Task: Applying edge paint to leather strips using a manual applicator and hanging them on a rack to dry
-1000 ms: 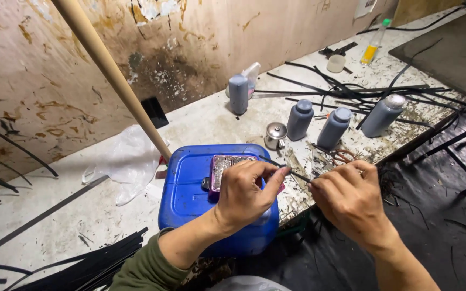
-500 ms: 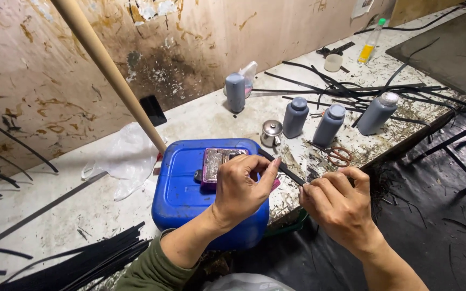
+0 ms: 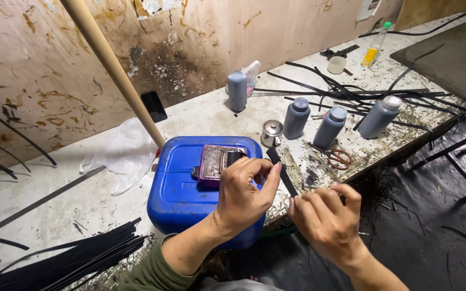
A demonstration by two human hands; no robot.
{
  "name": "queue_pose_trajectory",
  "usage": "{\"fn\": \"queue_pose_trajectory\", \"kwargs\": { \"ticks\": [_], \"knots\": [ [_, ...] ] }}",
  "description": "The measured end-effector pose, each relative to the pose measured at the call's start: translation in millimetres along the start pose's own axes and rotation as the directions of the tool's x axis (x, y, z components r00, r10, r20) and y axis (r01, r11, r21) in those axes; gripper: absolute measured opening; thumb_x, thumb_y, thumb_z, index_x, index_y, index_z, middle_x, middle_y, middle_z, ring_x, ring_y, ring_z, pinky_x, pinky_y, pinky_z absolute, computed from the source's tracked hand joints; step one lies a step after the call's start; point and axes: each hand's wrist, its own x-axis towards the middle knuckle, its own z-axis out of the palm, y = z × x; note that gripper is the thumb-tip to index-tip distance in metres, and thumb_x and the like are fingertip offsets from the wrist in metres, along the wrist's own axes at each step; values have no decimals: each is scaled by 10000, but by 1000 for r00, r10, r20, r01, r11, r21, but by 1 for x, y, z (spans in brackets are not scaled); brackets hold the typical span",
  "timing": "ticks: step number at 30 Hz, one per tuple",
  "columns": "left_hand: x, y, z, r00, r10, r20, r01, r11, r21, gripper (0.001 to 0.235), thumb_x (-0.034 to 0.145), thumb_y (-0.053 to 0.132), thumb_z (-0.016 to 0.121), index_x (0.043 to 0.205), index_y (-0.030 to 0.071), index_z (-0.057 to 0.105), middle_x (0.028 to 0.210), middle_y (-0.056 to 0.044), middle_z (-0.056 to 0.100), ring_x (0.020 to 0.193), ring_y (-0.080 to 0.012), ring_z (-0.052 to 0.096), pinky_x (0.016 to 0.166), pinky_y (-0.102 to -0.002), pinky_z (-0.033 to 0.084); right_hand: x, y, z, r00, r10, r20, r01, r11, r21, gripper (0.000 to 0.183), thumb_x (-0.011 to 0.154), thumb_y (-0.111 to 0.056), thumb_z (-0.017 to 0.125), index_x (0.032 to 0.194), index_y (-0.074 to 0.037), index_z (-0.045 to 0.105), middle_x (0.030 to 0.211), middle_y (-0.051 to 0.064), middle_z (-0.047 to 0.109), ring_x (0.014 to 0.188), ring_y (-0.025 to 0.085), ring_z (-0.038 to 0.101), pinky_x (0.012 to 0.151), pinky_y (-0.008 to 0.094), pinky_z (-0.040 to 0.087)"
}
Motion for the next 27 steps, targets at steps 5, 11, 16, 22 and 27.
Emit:
{"fn": "queue_pose_trajectory", "kwargs": {
  "ticks": [5,11,16,22,27],
  "knots": [
    [0,8,0,1000,-19,-5,19,1000,-8,228,931,95,694,722,82,602,613,-13,579,547,-172,513,566,-331,423,-2,-4,-6,999,36,-14,-36,999,22,174,931,-149,725,779,-144,639,763,-14,689,750,190,632,930,407,379],
    [-11,14,-1,999,-39,10,39,999,-9,203,942,104,689,753,78,616,650,-26,625,562,-181,545,559,-342,432,-10,-9,-8,999,35,-41,-34,999,34,150,924,-160,728,798,-154,646,809,-20,712,761,181,632,934,405,366],
    [-15,23,-5,999,-21,-27,20,1000,-22,203,939,89,691,752,75,611,655,-27,621,575,-191,552,569,-348,431,-7,-17,-19,998,51,-35,-50,998,35,165,940,-175,723,799,-154,639,794,-29,693,780,184,632,938,408,360],
    [-32,41,-15,998,36,-44,-38,998,-40,193,952,89,682,774,69,610,676,-34,621,573,-213,539,589,-358,423,-16,-38,-34,990,105,-93,-102,994,34,157,931,-171,744,803,-154,654,797,-29,705,782,181,637,934,405,356],
    [-54,62,-35,997,51,-56,-52,999,-16,195,960,84,670,779,55,603,696,-48,623,598,-226,542,597,-367,414,-20,-64,-54,985,106,-132,-102,994,39,163,927,-163,758,796,-144,663,792,-32,710,785,185,635,914,400,363]
  ]
}}
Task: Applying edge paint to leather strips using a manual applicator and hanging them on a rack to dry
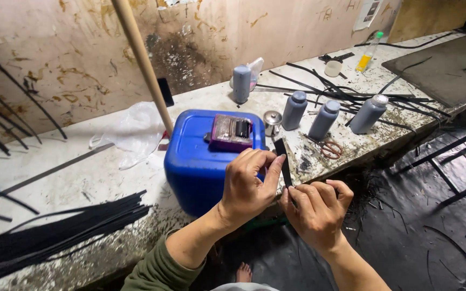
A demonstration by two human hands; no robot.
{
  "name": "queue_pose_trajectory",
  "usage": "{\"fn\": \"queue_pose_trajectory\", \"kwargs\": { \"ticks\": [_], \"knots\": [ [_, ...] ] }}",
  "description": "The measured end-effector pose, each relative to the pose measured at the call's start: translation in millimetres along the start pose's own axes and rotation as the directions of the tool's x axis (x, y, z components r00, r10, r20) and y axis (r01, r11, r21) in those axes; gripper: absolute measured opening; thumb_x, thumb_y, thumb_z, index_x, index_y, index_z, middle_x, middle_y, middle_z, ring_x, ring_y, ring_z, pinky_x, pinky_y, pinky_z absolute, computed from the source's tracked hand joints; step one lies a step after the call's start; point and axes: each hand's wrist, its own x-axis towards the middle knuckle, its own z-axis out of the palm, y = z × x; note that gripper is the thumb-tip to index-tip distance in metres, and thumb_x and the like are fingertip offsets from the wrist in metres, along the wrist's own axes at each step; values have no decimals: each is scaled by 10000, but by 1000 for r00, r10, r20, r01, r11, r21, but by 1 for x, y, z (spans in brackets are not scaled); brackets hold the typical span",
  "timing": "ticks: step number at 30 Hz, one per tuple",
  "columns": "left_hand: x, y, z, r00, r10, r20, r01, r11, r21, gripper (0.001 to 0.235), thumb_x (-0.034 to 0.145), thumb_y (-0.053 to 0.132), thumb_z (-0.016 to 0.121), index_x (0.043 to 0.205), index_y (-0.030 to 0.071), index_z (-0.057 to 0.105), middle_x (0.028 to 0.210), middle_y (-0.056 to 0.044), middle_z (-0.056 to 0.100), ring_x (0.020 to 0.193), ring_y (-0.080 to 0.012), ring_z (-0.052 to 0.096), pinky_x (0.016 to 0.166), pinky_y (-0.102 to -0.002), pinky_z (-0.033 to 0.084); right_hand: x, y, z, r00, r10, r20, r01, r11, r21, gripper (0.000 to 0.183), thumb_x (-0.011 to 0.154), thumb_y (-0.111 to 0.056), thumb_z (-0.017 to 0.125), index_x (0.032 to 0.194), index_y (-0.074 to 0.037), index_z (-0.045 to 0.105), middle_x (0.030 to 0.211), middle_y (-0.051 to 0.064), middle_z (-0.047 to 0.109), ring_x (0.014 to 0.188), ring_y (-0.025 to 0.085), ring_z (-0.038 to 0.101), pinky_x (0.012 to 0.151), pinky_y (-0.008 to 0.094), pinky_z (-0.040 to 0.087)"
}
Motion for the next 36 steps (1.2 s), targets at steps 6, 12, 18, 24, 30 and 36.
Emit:
{"fn": "queue_pose_trajectory", "kwargs": {
  "ticks": [6,12,18,24,30,36],
  "knots": [
    [-29,34,-24,999,43,-10,-43,999,11,183,976,80,656,808,44,593,699,-65,600,617,-259,543,625,-378,429,-11,-34,-33,999,29,-39,-28,999,27,168,937,-171,746,794,-136,666,790,-21,721,777,193,627,926,402,344],
    [-58,71,-50,998,56,-11,-55,997,53,155,972,70,666,829,29,621,752,-74,654,650,-260,563,636,-376,451,-28,-64,-61,997,48,-55,-45,997,55,182,958,-207,725,801,-142,659,782,-38,701,770,191,612,915,399,360],
    [-88,117,-72,994,78,-78,-75,996,52,128,927,70,719,820,24,667,605,-82,564,564,-281,608,523,-351,508,-45,-88,-101,987,-30,-159,49,992,117,44,833,-105,776,864,-93,747,754,36,657,738,228,610,889,450,425],
    [-124,171,-84,994,91,-58,-86,993,76,105,942,69,701,856,10,694,626,-104,588,585,-269,607,542,-335,509,-69,-108,-150,986,-13,-169,40,986,161,51,849,-121,768,875,-93,735,772,36,657,760,238,610,893,456,415],
    [-170,229,-96,995,76,-63,-67,988,137,98,952,72,694,885,1,702,635,-106,586,611,-282,618,550,-343,516,-95,-132,-201,980,0,-201,45,975,217,55,821,-110,788,859,-106,749,760,29,664,753,221,609,878,453,404],
    [-218,271,-102,994,64,-87,-44,975,217,90,957,97,699,902,26,696,648,-98,564,632,-295,610,556,-369,527,-126,-153,-241,979,-11,-206,66,963,261,49,811,-121,779,844,-116,744,757,18,661,746,227,601,883,468,405]
  ]
}}
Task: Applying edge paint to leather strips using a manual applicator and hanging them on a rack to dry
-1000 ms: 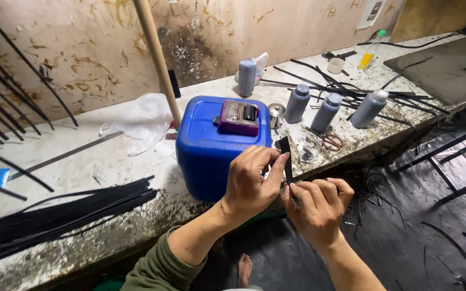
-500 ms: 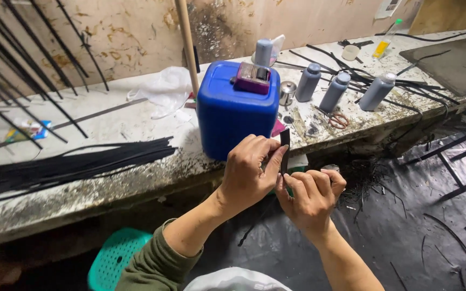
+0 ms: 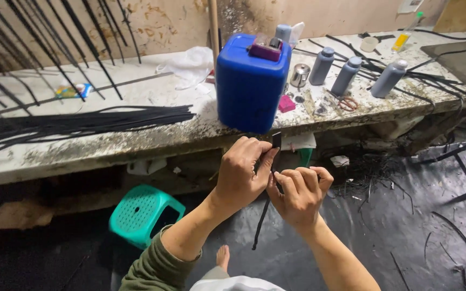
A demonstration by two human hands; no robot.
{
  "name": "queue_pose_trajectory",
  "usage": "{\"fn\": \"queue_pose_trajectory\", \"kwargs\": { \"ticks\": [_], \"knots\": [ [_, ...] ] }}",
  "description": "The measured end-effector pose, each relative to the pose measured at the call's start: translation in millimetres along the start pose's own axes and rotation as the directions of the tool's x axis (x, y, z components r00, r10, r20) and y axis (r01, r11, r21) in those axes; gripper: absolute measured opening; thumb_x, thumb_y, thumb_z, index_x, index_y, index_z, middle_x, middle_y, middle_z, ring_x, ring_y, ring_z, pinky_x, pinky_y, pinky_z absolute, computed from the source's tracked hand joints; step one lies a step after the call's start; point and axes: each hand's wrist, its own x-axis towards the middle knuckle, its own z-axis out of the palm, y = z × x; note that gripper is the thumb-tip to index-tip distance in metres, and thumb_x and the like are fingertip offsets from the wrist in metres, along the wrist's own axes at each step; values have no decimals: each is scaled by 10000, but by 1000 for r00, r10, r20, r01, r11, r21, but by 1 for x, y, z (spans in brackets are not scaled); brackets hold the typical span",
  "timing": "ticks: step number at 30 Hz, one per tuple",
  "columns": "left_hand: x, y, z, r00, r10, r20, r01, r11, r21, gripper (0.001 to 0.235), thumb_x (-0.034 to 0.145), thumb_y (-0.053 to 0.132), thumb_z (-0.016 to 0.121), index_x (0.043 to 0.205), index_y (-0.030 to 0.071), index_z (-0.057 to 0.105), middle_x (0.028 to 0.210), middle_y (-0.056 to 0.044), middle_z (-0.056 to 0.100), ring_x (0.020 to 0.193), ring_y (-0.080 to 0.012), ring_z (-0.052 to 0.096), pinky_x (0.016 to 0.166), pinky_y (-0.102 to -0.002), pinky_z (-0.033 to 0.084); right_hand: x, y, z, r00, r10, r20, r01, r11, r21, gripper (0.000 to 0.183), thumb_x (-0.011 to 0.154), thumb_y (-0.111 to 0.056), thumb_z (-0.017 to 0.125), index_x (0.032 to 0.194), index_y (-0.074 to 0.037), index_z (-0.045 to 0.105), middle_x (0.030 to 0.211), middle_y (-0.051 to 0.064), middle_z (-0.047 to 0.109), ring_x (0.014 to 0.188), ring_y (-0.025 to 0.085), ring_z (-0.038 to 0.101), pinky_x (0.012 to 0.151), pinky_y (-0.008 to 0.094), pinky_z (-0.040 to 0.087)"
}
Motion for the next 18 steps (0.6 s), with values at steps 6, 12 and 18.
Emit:
{"fn": "queue_pose_trajectory", "kwargs": {
  "ticks": [6,12,18],
  "knots": [
    [-24,38,-23,999,-39,-12,39,999,-2,66,940,87,720,939,21,724,688,-136,618,650,-292,641,585,-349,559,-4,-31,-36,1000,21,-21,-20,999,39,63,812,-131,805,858,-119,764,756,27,675,771,221,624,903,491,407],
    [-53,59,-49,999,-41,-8,41,999,1,68,943,107,719,941,39,728,691,-114,622,650,-264,635,567,-333,551,-14,-67,-61,1000,28,14,-29,998,55,86,809,-140,811,864,-106,754,775,33,674,795,232,619,901,490,389],
    [-69,90,-87,999,-27,-19,27,1000,-4,67,942,123,720,934,57,720,693,-99,622,653,-253,632,558,-329,551,2,-108,-94,1000,-21,2,21,999,37,101,798,-141,809,864,-110,740,754,11,649,764,221,595,901,480,382]
  ]
}}
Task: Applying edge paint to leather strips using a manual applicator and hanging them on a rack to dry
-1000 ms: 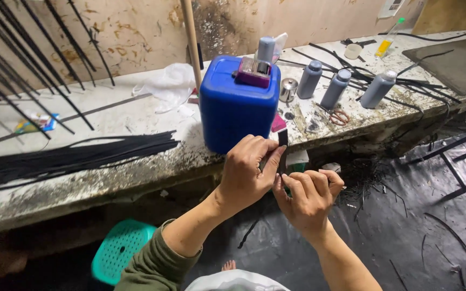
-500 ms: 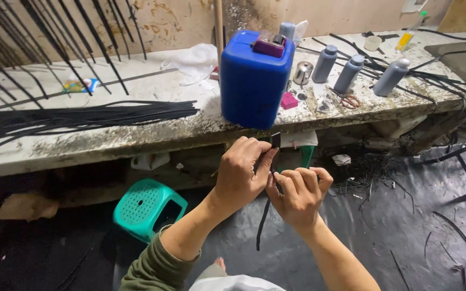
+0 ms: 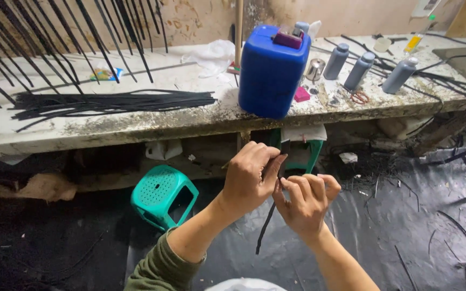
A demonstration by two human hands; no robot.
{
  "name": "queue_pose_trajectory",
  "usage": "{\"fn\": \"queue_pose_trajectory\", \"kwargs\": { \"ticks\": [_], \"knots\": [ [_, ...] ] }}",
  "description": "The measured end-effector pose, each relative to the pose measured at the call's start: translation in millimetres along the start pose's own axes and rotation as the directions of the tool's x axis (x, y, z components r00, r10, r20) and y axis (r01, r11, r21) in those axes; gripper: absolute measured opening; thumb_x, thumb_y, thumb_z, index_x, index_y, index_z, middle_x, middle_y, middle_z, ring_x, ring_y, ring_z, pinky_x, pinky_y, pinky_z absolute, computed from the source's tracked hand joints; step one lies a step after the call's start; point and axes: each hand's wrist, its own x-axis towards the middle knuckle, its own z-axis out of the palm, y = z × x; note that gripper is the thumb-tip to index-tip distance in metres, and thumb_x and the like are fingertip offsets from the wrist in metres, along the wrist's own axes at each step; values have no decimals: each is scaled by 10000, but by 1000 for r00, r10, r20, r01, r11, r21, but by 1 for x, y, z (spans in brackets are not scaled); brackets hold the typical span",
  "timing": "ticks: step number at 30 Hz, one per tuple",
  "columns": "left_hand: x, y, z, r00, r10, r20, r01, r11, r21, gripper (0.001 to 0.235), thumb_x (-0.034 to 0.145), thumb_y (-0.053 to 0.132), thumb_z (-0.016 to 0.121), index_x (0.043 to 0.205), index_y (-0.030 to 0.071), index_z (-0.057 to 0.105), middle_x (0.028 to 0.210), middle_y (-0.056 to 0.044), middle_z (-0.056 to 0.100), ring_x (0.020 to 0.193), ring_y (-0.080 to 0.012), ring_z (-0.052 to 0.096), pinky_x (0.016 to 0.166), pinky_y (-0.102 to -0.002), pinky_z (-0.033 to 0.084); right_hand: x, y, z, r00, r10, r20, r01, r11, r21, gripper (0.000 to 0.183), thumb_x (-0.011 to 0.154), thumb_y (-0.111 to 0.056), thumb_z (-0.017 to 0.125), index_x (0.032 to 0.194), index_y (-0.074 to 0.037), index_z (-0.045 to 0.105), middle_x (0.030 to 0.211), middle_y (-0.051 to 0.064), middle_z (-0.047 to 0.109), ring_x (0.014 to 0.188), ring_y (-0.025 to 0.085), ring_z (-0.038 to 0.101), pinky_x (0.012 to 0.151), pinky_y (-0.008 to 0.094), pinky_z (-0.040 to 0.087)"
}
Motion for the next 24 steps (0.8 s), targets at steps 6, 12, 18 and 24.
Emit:
{"fn": "queue_pose_trajectory", "kwargs": {
  "ticks": [6,12,18,24],
  "knots": [
    [-20,20,-49,995,78,55,-79,997,26,135,1014,96,618,898,30,599,766,-98,579,702,-276,529,638,-401,427,13,-58,-19,997,49,63,-48,999,-22,197,973,-269,686,833,-136,650,790,-18,688,805,210,607,915,412,331],
    [-45,29,-86,997,40,61,-44,997,66,100,981,92,666,900,34,651,800,-94,657,711,-263,582,618,-393,482,1,-101,-20,994,102,43,-100,994,-35,185,934,-249,724,804,-152,635,776,-27,649,804,191,581,911,418,322],
    [-56,36,-116,996,65,63,-70,994,86,129,993,102,640,882,36,630,776,-101,630,708,-284,565,610,-416,456,8,-132,-23,994,106,28,-106,994,-24,208,923,-279,733,783,-163,632,747,-15,647,778,203,585,909,427,330],
    [-65,46,-133,999,29,43,-34,991,130,119,989,132,650,896,57,656,788,-75,653,727,-273,583,636,-411,492,16,-150,-27,997,71,-14,-71,997,2,212,920,-271,719,770,-188,596,741,-56,631,773,177,584,911,414,326]
  ]
}}
